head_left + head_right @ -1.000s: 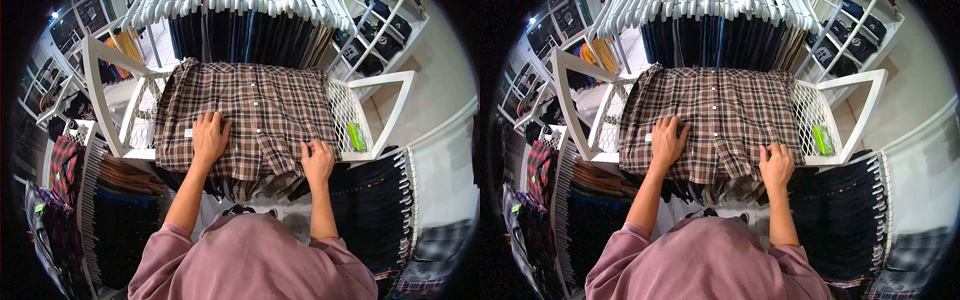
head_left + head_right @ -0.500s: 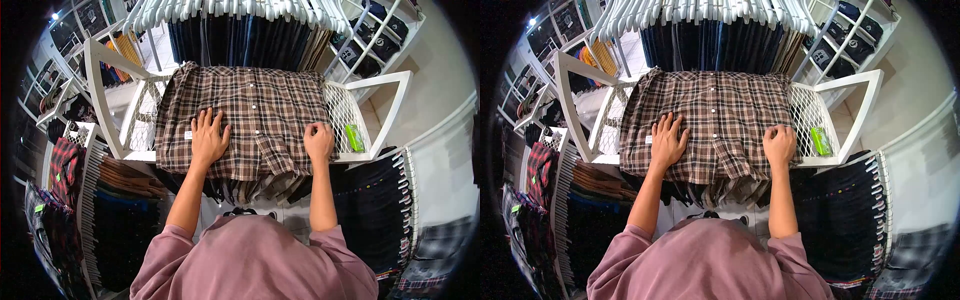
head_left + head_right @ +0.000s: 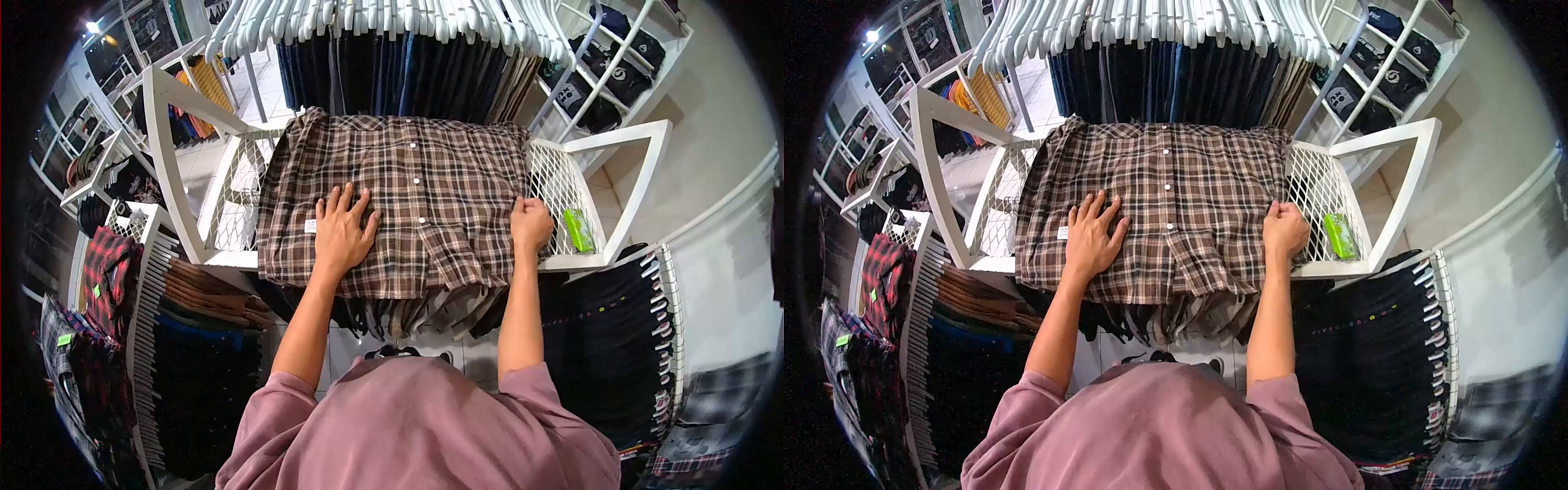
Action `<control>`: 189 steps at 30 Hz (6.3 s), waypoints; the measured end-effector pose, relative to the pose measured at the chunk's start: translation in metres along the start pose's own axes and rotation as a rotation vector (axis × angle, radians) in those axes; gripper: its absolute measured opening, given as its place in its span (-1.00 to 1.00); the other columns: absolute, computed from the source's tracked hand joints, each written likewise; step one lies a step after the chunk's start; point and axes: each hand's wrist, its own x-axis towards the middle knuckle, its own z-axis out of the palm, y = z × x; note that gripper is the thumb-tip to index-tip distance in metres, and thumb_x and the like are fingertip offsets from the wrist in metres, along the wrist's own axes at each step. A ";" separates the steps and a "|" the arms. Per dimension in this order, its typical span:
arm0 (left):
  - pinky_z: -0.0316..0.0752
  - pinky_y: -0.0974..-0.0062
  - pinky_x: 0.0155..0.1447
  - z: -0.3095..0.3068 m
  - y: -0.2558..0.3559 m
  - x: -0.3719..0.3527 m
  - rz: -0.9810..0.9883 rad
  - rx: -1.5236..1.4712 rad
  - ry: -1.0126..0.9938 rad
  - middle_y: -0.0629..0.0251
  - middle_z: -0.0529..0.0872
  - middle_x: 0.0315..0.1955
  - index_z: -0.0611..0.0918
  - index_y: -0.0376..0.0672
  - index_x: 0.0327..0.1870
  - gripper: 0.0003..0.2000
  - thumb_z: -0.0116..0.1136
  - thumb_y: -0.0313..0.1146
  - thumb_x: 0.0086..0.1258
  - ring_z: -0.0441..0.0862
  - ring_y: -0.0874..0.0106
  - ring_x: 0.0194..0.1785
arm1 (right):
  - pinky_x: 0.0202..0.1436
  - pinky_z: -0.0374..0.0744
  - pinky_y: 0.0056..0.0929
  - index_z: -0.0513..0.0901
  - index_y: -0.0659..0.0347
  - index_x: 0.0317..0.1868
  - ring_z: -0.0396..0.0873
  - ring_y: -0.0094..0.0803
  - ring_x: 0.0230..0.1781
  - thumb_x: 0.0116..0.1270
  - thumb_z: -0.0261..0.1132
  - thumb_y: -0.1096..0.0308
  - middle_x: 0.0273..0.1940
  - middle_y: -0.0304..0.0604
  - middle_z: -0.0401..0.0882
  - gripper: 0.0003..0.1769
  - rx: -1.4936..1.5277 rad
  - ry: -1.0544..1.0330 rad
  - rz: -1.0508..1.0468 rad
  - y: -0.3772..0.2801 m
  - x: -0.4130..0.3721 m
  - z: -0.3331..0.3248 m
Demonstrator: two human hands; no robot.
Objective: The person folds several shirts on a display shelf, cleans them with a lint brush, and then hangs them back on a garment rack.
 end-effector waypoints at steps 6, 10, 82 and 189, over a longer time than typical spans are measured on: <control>0.16 -0.03 0.60 -0.026 -0.001 -0.025 0.082 -0.208 -0.032 0.06 0.60 0.36 0.68 -0.12 0.29 -0.54 0.21 -0.04 0.51 0.38 0.04 0.53 | -0.21 0.63 -0.09 0.76 0.14 -0.28 0.72 -0.03 -0.30 0.32 0.48 0.03 -0.36 -0.06 0.74 -0.67 0.030 -0.176 -0.062 -0.001 -0.013 -0.031; 0.17 0.04 0.61 -0.067 -0.014 -0.083 0.148 -0.249 -0.001 0.20 0.66 0.31 0.75 -0.06 0.21 -0.58 0.41 -0.12 0.37 0.45 0.19 0.51 | 0.24 0.54 -0.13 0.76 0.15 0.09 0.63 -0.09 0.12 0.21 0.59 0.14 0.08 -0.11 0.73 -0.53 0.371 -0.387 -0.494 0.015 -0.060 -0.096; 0.22 0.10 0.56 -0.038 -0.028 -0.112 0.075 -0.156 0.217 0.34 0.70 0.27 0.74 -0.02 0.20 -0.67 0.34 -0.33 0.42 0.50 0.27 0.47 | 0.44 0.36 -0.05 0.77 0.02 0.20 0.49 -0.13 0.39 0.29 0.51 0.29 0.27 -0.23 0.67 -0.56 0.308 -0.379 -0.743 0.035 -0.102 -0.084; 0.44 0.19 0.05 -0.027 0.014 -0.043 -0.006 -0.139 0.264 0.14 0.65 -0.14 0.62 -0.19 0.18 -0.65 0.31 -0.38 0.40 0.56 0.14 -0.03 | -0.29 0.66 -0.46 0.74 0.30 -0.07 0.77 -0.45 -0.36 0.56 0.25 0.43 -0.33 -0.11 0.78 -0.84 1.144 -0.180 -0.709 -0.279 0.054 -0.040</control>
